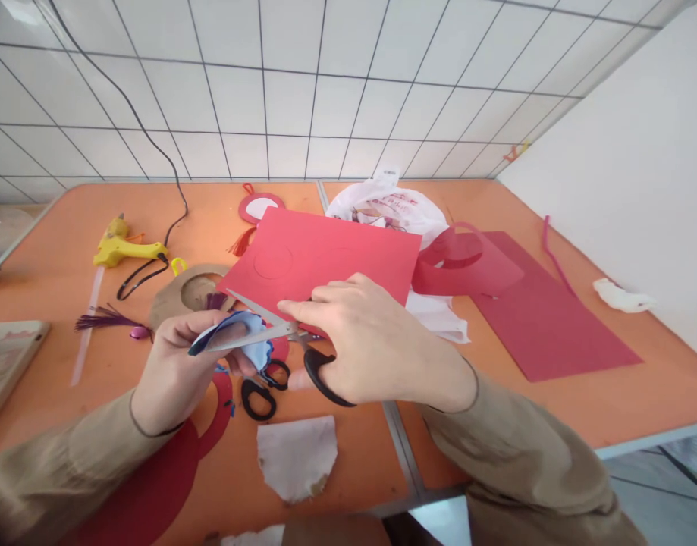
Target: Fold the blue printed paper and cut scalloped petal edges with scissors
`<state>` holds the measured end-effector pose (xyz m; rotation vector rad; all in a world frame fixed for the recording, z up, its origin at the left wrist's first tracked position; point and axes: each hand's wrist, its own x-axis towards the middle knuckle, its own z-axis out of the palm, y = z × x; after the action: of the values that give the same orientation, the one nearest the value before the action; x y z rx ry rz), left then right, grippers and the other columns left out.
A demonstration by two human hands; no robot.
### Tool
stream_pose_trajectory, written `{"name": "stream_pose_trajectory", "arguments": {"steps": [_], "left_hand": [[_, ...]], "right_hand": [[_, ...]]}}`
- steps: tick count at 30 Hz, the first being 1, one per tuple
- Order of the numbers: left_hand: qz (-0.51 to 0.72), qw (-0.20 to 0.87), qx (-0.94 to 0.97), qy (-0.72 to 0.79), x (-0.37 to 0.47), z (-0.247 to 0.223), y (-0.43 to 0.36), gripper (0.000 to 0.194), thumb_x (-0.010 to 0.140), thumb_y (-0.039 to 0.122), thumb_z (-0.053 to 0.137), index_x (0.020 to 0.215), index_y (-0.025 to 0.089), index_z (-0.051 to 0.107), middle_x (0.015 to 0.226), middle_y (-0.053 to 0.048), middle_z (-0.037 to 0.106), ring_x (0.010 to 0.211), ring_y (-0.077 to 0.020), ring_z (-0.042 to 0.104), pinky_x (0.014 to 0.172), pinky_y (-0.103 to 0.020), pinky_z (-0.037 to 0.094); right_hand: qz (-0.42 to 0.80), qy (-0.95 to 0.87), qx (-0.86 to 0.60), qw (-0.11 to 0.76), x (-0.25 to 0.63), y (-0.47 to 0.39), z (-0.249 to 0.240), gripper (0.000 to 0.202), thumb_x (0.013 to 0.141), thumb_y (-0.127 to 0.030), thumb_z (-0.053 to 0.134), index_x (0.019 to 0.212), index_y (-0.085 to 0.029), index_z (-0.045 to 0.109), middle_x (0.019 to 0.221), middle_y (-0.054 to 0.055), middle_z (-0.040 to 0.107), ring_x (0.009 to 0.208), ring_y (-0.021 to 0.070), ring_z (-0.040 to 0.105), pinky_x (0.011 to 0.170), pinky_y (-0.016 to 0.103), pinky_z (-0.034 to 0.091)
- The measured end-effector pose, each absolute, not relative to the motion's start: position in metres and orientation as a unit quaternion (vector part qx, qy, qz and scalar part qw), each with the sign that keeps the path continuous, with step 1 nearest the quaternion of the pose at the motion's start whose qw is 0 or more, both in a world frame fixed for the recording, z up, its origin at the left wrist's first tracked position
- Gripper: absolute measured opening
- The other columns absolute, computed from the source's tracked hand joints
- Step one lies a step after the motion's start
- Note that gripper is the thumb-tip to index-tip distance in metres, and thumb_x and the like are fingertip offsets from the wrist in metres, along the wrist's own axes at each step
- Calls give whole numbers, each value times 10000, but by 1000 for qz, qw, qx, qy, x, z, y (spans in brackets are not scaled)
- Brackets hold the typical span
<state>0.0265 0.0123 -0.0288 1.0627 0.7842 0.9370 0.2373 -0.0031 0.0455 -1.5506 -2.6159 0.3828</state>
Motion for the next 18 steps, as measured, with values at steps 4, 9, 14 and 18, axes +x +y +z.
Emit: {"name": "stream_pose_trajectory", "arguments": {"steps": [4,9,14,18], "left_hand": [[424,684,491,335,24,-28,11,168,794,317,752,727,163,761,588,-39,741,501,-131,683,490,-178,536],[437,685,480,330,26,-26,11,142,785,308,760,758,168,765,575,-27,736,482,-133,682,471,-177,544],[431,692,478,327,27,-26,11,119,786,280,760,753,166,762,574,-19,734,480,-128,679,470,-174,550],[419,685,493,334,26,-27,11,148,809,278,737,734,150,749,573,-32,733,478,-134,677,474,-186,550]], "right_hand": [[127,-854,-502,43,238,-3,44,381,757,-331,682,1124,-229,689,700,-8,605,639,175,534,636,300,324],[123,-859,-496,41,242,-2,39,367,771,-313,675,1130,-235,676,672,-21,604,629,170,543,641,304,303],[132,-859,-492,47,243,-1,39,359,794,-384,674,1123,-242,679,684,-17,623,640,171,562,644,308,297],[137,-857,-495,52,243,-2,40,355,786,-411,695,1094,-235,688,695,-19,628,649,167,570,650,312,302]]}}
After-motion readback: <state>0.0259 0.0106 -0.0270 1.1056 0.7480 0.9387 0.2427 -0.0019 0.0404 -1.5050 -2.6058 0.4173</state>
